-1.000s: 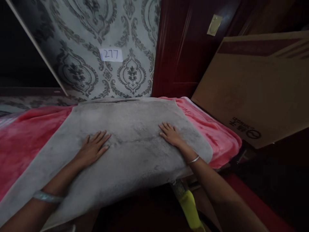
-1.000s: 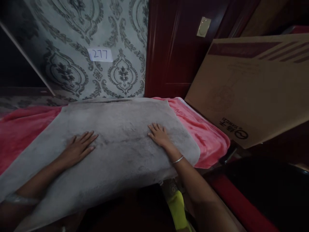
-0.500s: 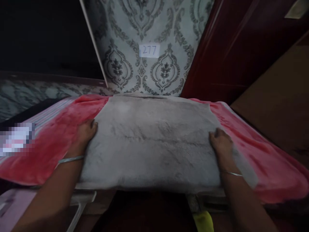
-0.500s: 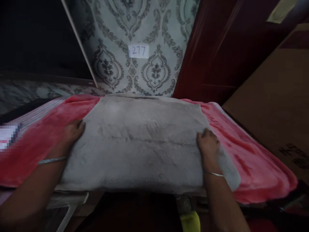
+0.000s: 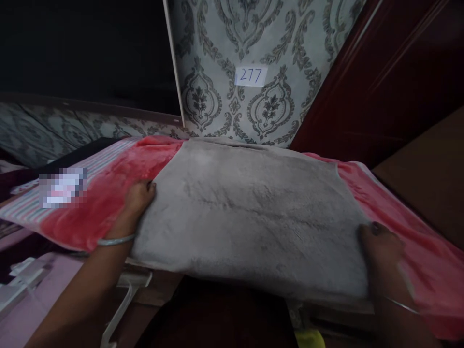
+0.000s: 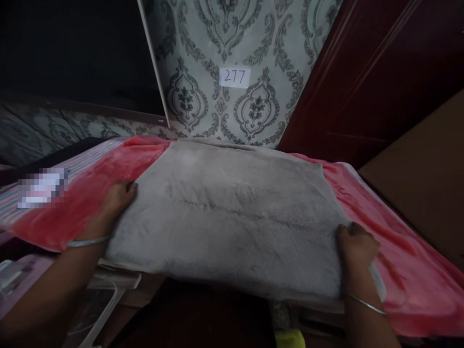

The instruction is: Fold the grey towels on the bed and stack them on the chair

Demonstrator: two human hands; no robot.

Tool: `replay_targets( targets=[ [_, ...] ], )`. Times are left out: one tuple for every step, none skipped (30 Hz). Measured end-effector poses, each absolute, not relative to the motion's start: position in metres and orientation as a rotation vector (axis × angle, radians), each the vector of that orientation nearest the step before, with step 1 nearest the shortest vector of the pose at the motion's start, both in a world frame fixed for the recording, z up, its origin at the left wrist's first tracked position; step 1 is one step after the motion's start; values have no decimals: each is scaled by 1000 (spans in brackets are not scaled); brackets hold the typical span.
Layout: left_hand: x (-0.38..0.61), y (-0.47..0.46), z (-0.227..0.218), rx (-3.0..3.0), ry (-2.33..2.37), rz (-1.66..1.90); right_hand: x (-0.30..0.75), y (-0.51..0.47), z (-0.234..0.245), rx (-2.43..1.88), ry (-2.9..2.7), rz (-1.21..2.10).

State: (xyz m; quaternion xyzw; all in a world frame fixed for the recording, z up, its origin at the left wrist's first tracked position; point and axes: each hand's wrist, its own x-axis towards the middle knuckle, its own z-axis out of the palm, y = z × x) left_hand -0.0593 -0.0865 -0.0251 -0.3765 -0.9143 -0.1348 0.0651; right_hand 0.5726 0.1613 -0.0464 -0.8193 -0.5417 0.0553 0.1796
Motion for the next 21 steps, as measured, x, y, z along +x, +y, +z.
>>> replay_targets(
  targets=[
    [-60,-88,-26,-1111,-2782,-454,573,159,-46,-2287,-1512,141],
    [-61,-90,-27,-1079,-2801,-503,572,157,-45,-2248,-1492,117],
    [-61,-90,-28,-1046,-2808,-554,572,155,-45,-2201,-1473,92],
    [-62,-90,-28,-1016,-2806,-604,571,153,-45,-2161,-1454,78],
    [-63,-90,-28,-995,-2799,-654,570,151,-46,-2131,-1436,75],
    [-63,-90,-28,-982,-2794,-700,569,150,-46,-2114,-1423,88],
    [-64,-90,-28,-974,-2798,-743,568,149,-46,-2106,-1419,106],
    [-65,-90,-28,-969,-2813,-780,568,148,-46,-2106,-1418,123],
    [-66,-91,-28,-963,-2833,-811,568,148,-47,-2114,-1419,141],
    [-67,-91,-28,-954,-2853,-835,568,147,-47,-2118,-1422,150],
    [-68,-92,-29,-940,-2865,-858,568,147,-47,-2116,-1418,146],
    [-69,-92,-30,-927,-2867,-888,568,148,-47,-2107,-1409,130],
    [-70,-93,-31,-913,-2861,-931,568,148,-47,-2099,-1382,103],
    [-71,-93,-33,-904,-2849,-988,568,148,-47,-2092,-1349,77],
    [-72,-93,-34,-893,-2833,-1055,569,148,-47,-2087,-1313,57],
    [-73,-93,-36,-886,-2818,-1120,570,149,-48,-2086,-1286,52],
    [-73,-94,-37,-880,-2802,-1178,571,149,-49,-2085,-1277,59],
    [-73,-94,-38,-883,-2787,-1222,572,150,-50,-2085,-1283,73],
    [-73,-95,-38,-890,-2776,-1247,574,151,-52,-2088,-1301,86],
    [-72,-96,-38,-902,-2768,-1257,577,152,-55,-2091,-1335,84],
    [-70,-96,-38,-921,-2760,-1253,580,154,-58,-2096,-1371,52]
  ],
)
